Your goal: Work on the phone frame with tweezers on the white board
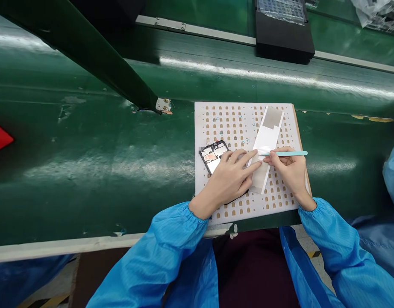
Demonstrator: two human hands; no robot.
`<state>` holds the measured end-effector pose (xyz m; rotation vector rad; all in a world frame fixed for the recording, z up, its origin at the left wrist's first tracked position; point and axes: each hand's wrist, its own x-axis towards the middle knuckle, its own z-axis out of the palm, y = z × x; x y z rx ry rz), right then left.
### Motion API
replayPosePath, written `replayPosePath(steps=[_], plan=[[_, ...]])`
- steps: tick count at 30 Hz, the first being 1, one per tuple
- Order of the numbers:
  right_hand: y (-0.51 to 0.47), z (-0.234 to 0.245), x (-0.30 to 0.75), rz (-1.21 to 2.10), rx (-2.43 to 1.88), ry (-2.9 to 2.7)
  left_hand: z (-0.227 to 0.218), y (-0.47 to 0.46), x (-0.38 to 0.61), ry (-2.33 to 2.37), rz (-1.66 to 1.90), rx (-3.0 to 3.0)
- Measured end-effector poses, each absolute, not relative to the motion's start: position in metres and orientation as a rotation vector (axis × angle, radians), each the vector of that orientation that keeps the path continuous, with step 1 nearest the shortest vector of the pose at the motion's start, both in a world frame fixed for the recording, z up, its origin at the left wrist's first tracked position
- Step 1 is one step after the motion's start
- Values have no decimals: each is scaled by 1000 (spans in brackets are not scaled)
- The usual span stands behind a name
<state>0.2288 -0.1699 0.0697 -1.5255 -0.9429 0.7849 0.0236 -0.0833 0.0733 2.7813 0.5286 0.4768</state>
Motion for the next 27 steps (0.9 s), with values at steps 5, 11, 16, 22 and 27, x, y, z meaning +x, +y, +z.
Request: replayPosePath(steps=[5,11,16,22,27], plan=[[-170,69,229,801,-1496,-927,75,-84,24,531,504,2794],[-169,69,225,775,-1487,-901,73,-84,26,530,496,2795],[-169,96,229,742,-1449,-968,73,-84,18,499,586,2703],[-135,135,224,817,-1299,-1293,73,-65,-27,899,1021,2367],[-71,101,205,1145,-1172,-1393,66,-50,-41,1147,1049,2266]])
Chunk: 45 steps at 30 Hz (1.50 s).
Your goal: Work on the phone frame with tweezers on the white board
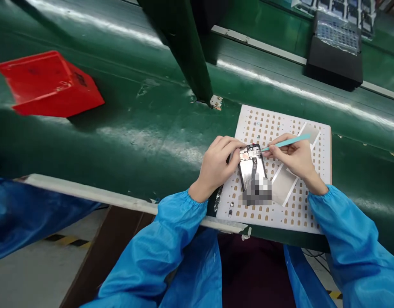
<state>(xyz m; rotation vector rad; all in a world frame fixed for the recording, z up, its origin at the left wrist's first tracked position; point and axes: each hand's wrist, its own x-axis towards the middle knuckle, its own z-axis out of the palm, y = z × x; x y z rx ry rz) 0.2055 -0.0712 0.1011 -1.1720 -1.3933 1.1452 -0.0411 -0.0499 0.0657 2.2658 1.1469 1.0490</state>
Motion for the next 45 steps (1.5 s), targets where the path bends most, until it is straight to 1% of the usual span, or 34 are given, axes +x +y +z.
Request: replayPosePath(steps=[3,7,23,33,45], plan=[[-48,80,201,1222,-1181,-1376,62,-48,-38,1146,1011,2270],[-43,71,201,1247,-1195,-1368,61,-48,-36,1128,973,2334],[-44,68,201,1214,-1203,-1373,62,-46,-35,1120,917,2423],[-43,66,202,1255,-1162,-1363,62,-45,-34,1128,910,2448],[-42,71,200,1251,-1241,-1351,62,-45,-33,1140,878,2448]])
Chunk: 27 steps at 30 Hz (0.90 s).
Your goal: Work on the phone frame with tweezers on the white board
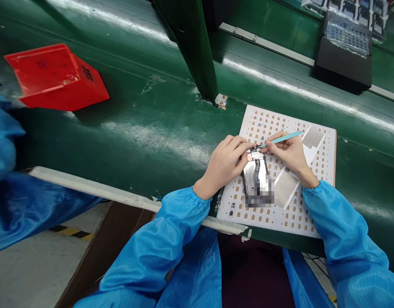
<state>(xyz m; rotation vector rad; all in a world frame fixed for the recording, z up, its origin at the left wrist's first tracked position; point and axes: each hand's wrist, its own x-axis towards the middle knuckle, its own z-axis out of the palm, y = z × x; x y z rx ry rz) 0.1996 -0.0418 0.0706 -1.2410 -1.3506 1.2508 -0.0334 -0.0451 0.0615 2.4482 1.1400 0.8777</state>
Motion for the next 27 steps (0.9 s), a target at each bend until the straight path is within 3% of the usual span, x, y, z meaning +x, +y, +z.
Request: replayPosePath(steps=[27], plan=[[-42,70,201,1264,-1228,-1366,59,-45,-32,1133,848,2562]])
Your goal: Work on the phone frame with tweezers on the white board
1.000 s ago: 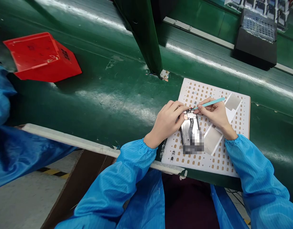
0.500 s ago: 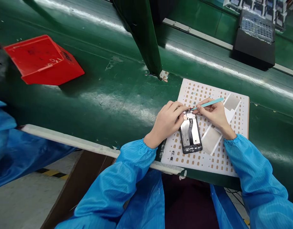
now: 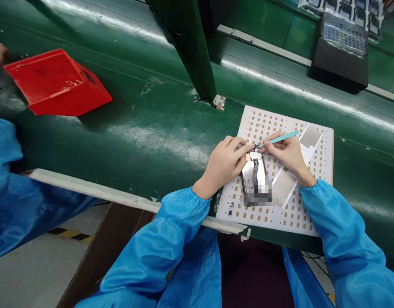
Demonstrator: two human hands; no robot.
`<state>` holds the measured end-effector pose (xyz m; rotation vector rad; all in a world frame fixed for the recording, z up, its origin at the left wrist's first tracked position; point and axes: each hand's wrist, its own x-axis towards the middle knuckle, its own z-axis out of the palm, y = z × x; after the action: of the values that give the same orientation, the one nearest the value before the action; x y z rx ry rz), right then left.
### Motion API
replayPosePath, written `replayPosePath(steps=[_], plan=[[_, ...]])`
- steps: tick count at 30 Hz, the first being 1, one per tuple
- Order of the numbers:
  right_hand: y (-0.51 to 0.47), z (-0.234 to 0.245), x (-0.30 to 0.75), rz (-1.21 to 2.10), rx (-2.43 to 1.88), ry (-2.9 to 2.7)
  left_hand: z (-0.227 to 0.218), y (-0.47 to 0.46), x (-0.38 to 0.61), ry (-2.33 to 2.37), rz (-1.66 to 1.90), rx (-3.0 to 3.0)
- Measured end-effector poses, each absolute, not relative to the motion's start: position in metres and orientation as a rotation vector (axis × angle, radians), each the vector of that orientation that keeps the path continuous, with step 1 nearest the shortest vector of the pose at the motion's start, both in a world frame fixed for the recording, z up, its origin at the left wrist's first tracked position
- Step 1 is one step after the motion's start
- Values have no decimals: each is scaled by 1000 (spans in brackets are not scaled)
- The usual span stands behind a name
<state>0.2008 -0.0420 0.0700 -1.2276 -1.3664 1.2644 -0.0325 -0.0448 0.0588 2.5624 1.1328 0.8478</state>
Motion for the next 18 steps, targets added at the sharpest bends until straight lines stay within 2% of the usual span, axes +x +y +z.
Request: replayPosePath(steps=[18], plan=[[-49,68,200,1057,-1248,-1533,53,-43,-34,1142,868,2617]])
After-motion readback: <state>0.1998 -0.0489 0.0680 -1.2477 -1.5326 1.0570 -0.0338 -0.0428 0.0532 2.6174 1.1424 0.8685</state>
